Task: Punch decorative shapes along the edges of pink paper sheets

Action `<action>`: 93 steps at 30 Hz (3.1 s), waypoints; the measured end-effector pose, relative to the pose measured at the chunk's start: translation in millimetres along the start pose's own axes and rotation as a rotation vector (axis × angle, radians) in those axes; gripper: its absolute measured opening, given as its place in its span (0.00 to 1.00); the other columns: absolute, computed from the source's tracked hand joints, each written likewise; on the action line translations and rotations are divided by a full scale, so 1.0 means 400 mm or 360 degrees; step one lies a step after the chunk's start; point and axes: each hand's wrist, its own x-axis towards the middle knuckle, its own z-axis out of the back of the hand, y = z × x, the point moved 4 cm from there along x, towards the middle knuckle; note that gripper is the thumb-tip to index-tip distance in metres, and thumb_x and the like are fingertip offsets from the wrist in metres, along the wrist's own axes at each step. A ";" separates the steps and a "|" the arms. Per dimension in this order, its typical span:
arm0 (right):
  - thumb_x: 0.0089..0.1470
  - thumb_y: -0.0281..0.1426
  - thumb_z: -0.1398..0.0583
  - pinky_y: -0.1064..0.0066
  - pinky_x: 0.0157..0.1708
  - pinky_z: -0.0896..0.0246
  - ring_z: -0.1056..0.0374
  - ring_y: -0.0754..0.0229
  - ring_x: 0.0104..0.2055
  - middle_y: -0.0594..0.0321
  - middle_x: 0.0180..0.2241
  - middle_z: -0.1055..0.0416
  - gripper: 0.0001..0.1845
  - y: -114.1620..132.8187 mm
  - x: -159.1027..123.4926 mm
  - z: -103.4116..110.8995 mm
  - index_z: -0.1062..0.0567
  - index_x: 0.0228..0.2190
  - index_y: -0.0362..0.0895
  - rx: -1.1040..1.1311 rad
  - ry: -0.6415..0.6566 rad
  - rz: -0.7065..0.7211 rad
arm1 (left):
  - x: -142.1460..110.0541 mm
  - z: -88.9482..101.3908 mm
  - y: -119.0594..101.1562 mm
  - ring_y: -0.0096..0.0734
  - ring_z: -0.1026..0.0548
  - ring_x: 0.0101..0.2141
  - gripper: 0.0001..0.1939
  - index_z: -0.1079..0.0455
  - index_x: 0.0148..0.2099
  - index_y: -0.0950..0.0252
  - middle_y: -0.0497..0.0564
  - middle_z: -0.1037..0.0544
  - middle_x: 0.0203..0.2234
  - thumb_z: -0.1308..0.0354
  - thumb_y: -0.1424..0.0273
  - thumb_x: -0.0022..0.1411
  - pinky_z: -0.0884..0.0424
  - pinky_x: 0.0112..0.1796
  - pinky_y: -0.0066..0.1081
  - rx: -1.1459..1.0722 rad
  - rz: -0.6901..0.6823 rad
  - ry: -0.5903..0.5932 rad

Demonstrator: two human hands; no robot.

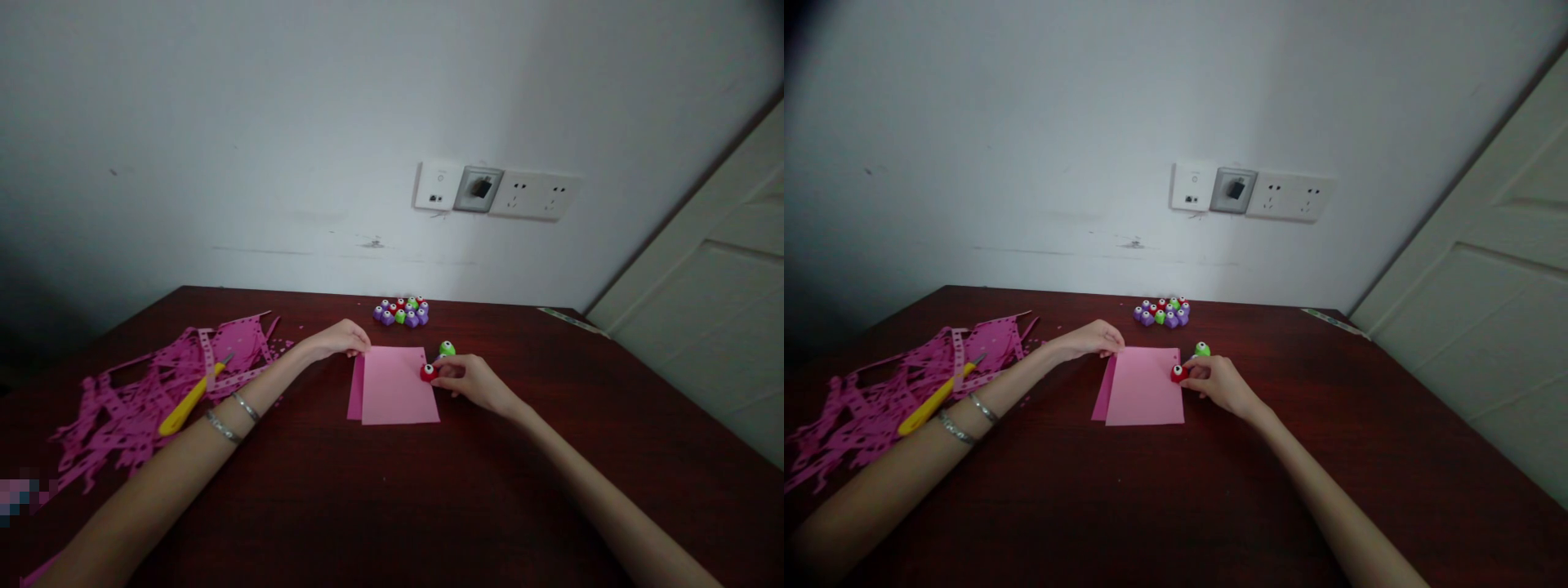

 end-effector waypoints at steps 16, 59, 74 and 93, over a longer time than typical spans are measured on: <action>0.45 0.38 0.38 0.75 0.23 0.45 0.39 0.66 0.22 0.65 0.22 0.31 0.16 -0.005 0.005 -0.002 0.23 0.34 0.40 -0.0187 0.0022 0.0001 | 0.011 -0.044 -0.015 0.28 0.30 0.24 0.06 0.31 0.25 0.68 0.49 0.27 0.21 0.41 0.70 0.44 0.40 0.24 0.25 0.0839 0.0050 -0.0417; 0.45 0.32 0.37 0.72 0.30 0.37 0.32 0.62 0.29 0.61 0.28 0.27 0.13 -0.006 0.000 -0.009 0.25 0.35 0.39 -0.0045 0.0159 -0.0088 | 0.009 -0.070 -0.016 0.29 0.30 0.27 0.08 0.32 0.28 0.67 0.49 0.26 0.25 0.45 0.66 0.50 0.41 0.26 0.25 0.0968 -0.0053 -0.0358; 0.53 0.53 0.52 0.82 0.08 0.50 0.37 0.68 0.13 0.60 0.14 0.31 0.31 -0.002 -0.016 -0.003 0.30 0.24 0.38 0.0224 0.0301 -0.0750 | -0.005 -0.126 -0.087 0.22 0.33 0.19 0.16 0.34 0.25 0.67 0.48 0.29 0.18 0.50 0.60 0.55 0.39 0.22 0.25 0.0538 -0.0077 -0.0155; 0.48 0.56 0.49 0.81 0.06 0.61 0.53 0.74 0.09 0.69 0.08 0.44 0.32 0.018 0.016 -0.025 0.32 0.17 0.40 -0.0081 0.0585 -0.0718 | 0.032 -0.214 -0.052 0.26 0.30 0.18 0.15 0.34 0.29 0.71 0.58 0.24 0.24 0.57 0.67 0.56 0.42 0.17 0.26 0.0390 0.0308 0.0228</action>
